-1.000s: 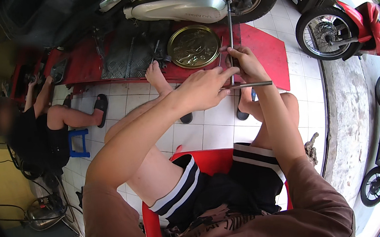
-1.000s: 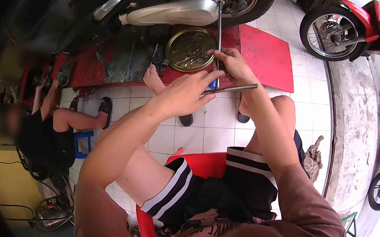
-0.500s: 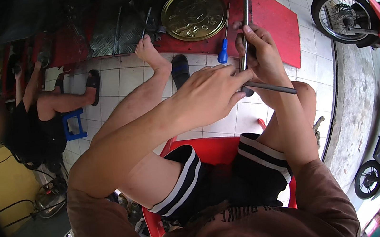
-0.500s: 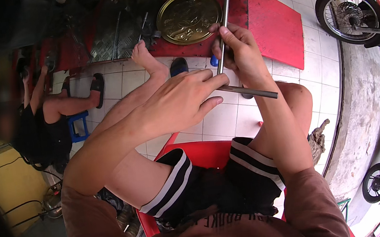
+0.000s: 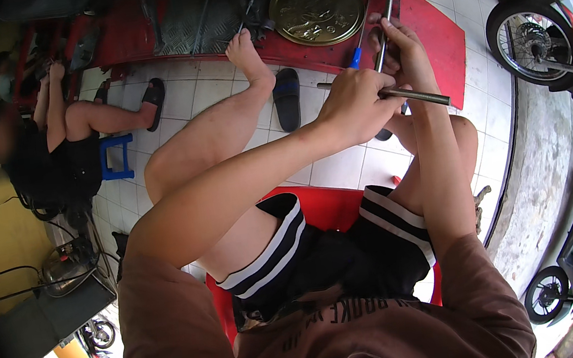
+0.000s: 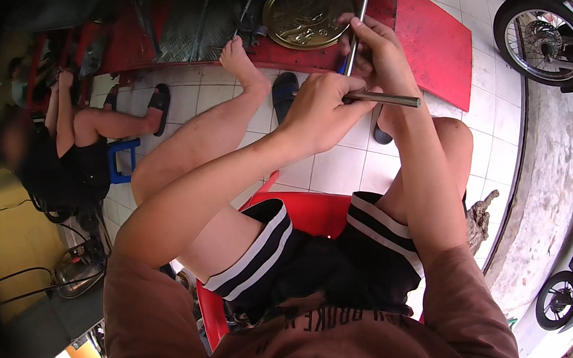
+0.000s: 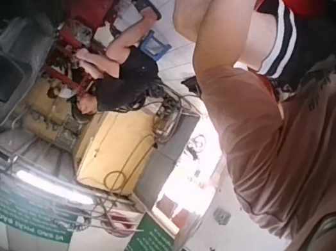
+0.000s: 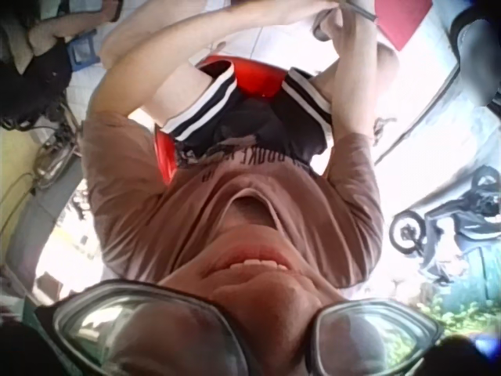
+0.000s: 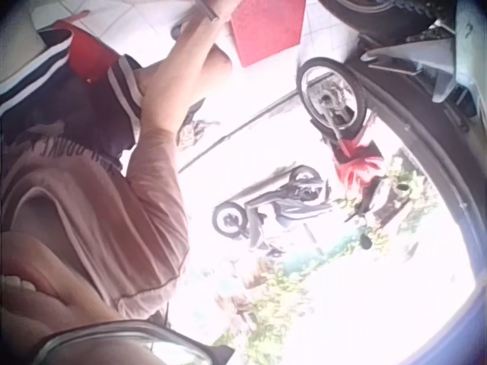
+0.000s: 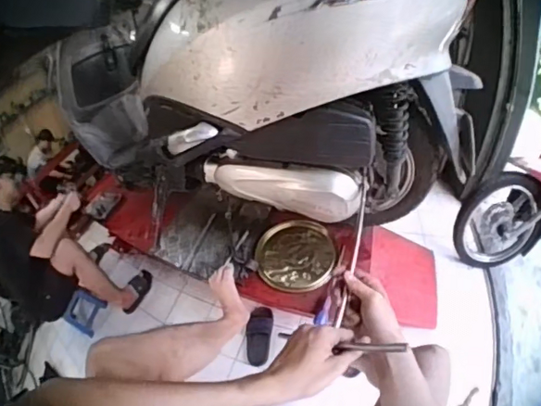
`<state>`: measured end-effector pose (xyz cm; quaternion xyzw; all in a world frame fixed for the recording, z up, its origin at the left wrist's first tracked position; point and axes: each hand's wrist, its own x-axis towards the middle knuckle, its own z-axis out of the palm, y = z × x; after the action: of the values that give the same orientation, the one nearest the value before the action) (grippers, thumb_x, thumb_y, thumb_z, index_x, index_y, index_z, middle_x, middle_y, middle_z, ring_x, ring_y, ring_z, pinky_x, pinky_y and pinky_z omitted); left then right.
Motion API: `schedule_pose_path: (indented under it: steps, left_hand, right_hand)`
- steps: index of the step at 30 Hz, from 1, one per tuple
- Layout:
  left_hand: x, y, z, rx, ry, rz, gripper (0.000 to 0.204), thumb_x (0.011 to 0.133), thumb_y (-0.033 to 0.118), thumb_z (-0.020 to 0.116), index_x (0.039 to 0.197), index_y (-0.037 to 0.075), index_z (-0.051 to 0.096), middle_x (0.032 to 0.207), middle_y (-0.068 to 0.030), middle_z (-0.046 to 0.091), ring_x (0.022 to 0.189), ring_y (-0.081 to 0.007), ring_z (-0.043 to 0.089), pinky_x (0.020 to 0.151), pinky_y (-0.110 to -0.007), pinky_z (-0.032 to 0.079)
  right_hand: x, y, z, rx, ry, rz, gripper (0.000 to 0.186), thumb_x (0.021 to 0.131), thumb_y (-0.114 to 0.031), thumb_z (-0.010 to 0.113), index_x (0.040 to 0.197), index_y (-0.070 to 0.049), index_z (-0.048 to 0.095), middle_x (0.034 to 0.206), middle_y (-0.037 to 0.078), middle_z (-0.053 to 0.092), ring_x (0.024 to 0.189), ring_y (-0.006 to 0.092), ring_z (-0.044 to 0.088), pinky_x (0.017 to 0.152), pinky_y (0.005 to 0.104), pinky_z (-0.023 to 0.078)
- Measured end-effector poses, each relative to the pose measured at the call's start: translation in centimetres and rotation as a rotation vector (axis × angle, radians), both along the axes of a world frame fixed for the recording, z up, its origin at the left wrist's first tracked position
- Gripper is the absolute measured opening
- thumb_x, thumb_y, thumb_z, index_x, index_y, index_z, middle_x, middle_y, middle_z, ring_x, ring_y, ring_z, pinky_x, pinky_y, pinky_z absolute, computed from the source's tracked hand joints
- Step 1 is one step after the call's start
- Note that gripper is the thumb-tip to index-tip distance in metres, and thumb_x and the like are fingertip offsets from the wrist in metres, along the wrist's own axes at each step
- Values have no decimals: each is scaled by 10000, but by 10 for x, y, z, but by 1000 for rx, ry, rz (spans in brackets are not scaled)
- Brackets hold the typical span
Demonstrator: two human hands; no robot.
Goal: The person uses a T-handle wrench to tighten a bolt on the engine of a white scooter. They repeatedly apply torque to the fastener while sitting on a red stool in a workshop environment.
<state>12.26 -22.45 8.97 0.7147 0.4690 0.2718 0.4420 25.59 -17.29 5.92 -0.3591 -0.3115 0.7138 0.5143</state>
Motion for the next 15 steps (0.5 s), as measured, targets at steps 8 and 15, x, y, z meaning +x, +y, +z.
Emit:
schedule_pose_path:
  steps: [8, 15]
  left_hand:
    - [3, 5, 9, -34, 196, 65, 342, 851, 288, 689, 714, -24, 653, 530, -144, 538, 473, -178, 467, 497, -354, 371]
    - [10, 7, -4, -474, -623, 114, 523, 1002, 374, 426, 638, 12, 525, 534, -19, 382, 512, -130, 312, 565, -274, 323]
  right_hand:
    - [4, 1, -20, 91, 132, 113, 194, 973, -181, 522, 1080, -18, 522, 793, 42, 569, 535, 25, 374, 459, 168, 304]
    - [5, 3, -13, 99, 196, 70, 219, 976, -218, 532, 1062, -17, 526, 792, 42, 579, 542, 42, 405, 493, 166, 353]
